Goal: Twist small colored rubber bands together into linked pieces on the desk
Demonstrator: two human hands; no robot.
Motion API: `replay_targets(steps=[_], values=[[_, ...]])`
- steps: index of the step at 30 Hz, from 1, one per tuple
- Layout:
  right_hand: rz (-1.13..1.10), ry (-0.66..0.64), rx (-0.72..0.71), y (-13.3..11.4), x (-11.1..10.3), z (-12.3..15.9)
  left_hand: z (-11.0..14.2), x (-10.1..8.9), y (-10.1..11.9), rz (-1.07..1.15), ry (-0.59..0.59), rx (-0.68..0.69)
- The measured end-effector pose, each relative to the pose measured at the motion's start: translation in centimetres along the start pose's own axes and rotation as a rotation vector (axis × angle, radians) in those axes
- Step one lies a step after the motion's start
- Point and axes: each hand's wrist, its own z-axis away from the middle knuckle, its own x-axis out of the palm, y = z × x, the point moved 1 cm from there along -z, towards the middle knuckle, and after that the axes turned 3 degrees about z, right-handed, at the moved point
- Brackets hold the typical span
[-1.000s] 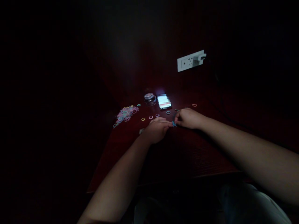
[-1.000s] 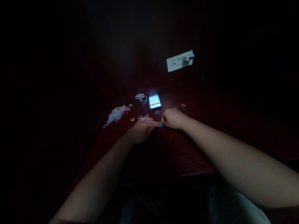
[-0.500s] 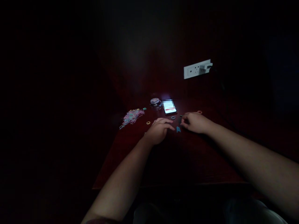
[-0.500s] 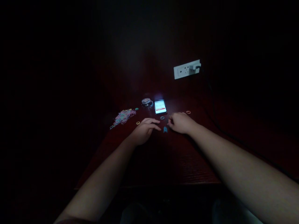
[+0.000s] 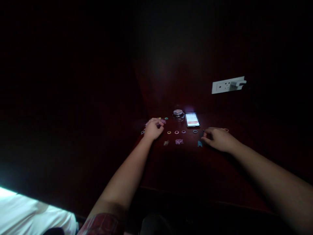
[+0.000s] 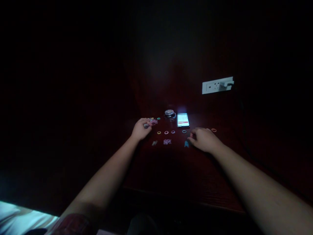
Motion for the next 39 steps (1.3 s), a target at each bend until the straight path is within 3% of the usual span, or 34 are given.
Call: replay_targets(steps=[3, 6, 14, 22, 24, 27, 30, 33, 36, 39], values=[[-0.018, 0.029, -0.021, 0.0, 0.1, 0.0, 1.1, -1.1, -4.5, -0.165, -0.017, -0.274], [-0.03, 0.048, -0.038, 0.2, 0.3, 0.0, 2.2, -0.6, -6.8, -0.199, -0.056, -0.333], [-0.07, 0.084, -0.055, 0.0, -0.1, 0.3, 1.0, 1.6, -6.5, -0.322, -0.108, -0.379], [-0.104, 0.057, -0.057, -0.2, -0.4, 0.3, 0.9, 0.8, -6.4, -0.312, -0.02, -0.401], [-0.118, 0.082, -0.067, -0.4, -0.6, 0.4, 0.9, 0.2, -5.0, -0.244, 0.045, -0.313], [-0.157, 0.15, -0.126, -1.0, -0.9, 0.5, 0.6, -0.4, -0.6, 0.011, 0.161, -0.034], [-0.249, 0.242, -0.197, -1.9, -1.4, 0.8, 0.3, -0.2, 5.2, 0.18, 0.123, 0.194], [-0.345, 0.358, -0.26, -2.8, -1.9, 1.2, 0.5, 0.6, 10.0, 0.311, 0.089, 0.289], [-0.419, 0.439, -0.254, -3.4, -2.3, 1.4, 1.1, 1.6, 12.2, 0.388, 0.061, 0.321], [-0.456, 0.503, -0.254, -3.8, -2.6, 1.5, 1.7, 2.5, 12.3, 0.414, 0.024, 0.326]])
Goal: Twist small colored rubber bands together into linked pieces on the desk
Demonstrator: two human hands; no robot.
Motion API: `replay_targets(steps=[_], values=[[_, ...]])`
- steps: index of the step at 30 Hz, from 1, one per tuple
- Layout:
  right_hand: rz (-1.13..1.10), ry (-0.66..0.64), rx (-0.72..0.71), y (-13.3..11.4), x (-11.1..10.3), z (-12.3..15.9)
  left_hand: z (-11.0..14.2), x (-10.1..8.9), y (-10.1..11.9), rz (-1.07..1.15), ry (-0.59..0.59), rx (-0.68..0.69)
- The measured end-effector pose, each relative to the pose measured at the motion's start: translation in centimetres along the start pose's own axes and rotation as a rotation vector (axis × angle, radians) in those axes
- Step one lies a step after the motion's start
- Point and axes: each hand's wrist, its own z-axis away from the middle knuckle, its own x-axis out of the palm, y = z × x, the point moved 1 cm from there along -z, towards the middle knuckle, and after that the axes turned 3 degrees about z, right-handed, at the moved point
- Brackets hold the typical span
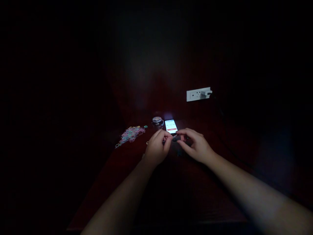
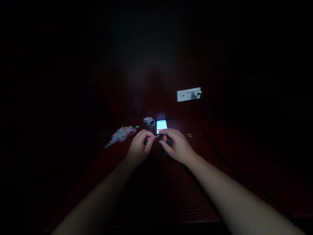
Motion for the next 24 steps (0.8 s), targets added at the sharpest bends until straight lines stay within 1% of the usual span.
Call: replay_targets(steps=[4, 8, 16, 20, 24], values=[[-0.007, 0.012, -0.028, -0.3, 0.0, -0.2, 0.6, 0.3, -0.4, 0.011, -0.055, 0.009], [-0.012, -0.015, -0.047, -0.3, 0.1, -0.2, 0.6, 0.2, -0.4, 0.024, -0.056, -0.013], [-0.003, -0.046, -0.014, 0.0, 0.1, -0.1, 0.8, 0.0, -0.6, 0.006, -0.097, -0.046], [-0.008, -0.051, 0.013, 0.0, 0.1, 0.0, 1.0, -0.1, -0.3, 0.008, -0.094, -0.063], [-0.025, -0.047, 0.029, -0.2, 0.1, -0.1, 1.4, -0.2, 0.2, 0.061, -0.067, -0.083]])
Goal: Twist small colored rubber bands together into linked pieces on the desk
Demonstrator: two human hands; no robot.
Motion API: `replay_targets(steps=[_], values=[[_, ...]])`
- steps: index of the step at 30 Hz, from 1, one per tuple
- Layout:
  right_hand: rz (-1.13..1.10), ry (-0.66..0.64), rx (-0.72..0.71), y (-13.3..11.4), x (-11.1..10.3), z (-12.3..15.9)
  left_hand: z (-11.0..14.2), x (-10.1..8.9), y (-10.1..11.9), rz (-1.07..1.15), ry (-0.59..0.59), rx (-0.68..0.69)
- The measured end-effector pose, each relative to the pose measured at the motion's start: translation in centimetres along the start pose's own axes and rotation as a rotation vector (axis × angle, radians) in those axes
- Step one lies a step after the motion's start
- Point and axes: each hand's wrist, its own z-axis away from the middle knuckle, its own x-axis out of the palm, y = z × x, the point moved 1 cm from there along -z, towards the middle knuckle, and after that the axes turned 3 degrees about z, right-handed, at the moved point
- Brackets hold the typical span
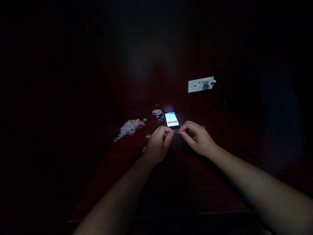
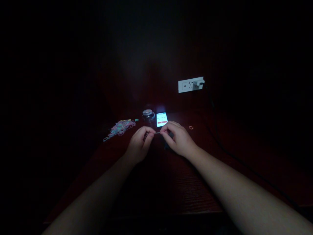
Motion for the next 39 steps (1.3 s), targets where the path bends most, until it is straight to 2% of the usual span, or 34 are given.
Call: replay_targets(steps=[5, 10, 39], values=[[-0.013, -0.018, 0.0, -0.1, 0.06, -0.04, 0.37, 0.32, -0.02, 0.076, 0.007, -0.039], [-0.006, -0.042, 0.002, 0.1, 0.29, 0.09, 0.22, 0.45, -0.26, 0.062, 0.018, -0.073], [-0.025, -0.069, -0.032, 0.12, 0.29, 0.09, 0.49, 0.35, -0.48, 0.061, -0.019, -0.066]])
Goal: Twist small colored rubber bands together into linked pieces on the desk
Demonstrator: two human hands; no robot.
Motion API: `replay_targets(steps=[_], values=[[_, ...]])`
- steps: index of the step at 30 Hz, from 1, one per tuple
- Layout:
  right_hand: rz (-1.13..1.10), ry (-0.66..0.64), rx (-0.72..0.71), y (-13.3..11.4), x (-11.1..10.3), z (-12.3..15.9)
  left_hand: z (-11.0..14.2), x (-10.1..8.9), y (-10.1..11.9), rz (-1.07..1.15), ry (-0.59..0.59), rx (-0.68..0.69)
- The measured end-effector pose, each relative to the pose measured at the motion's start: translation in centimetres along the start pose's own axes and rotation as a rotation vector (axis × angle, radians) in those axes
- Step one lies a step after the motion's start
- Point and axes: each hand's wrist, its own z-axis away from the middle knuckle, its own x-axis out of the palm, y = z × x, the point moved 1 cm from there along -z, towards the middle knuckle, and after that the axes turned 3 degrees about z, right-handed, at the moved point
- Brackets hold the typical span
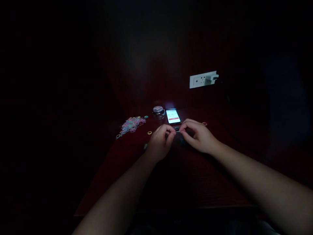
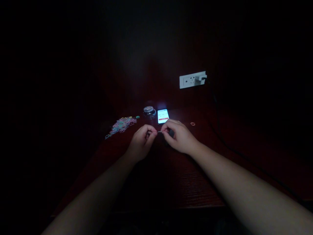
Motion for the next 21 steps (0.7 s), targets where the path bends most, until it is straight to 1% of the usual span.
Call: replay_targets(steps=[6, 13, 17, 21], values=[[-0.019, -0.008, -0.001, -0.14, 0.07, 0.1, 0.02, 0.02, -0.19, 0.02, -0.013, 0.009], [-0.028, -0.001, 0.016, -0.08, 0.1, 0.09, 0.16, 0.08, 0.01, -0.009, -0.101, 0.063], [-0.041, -0.007, 0.007, 0.03, 0.06, 0.09, 0.1, 0.0, 0.07, 0.006, -0.095, 0.065], [-0.046, -0.019, -0.007, 0.2, 0.16, 0.14, 0.01, -0.04, -0.16, 0.021, -0.053, 0.038]])
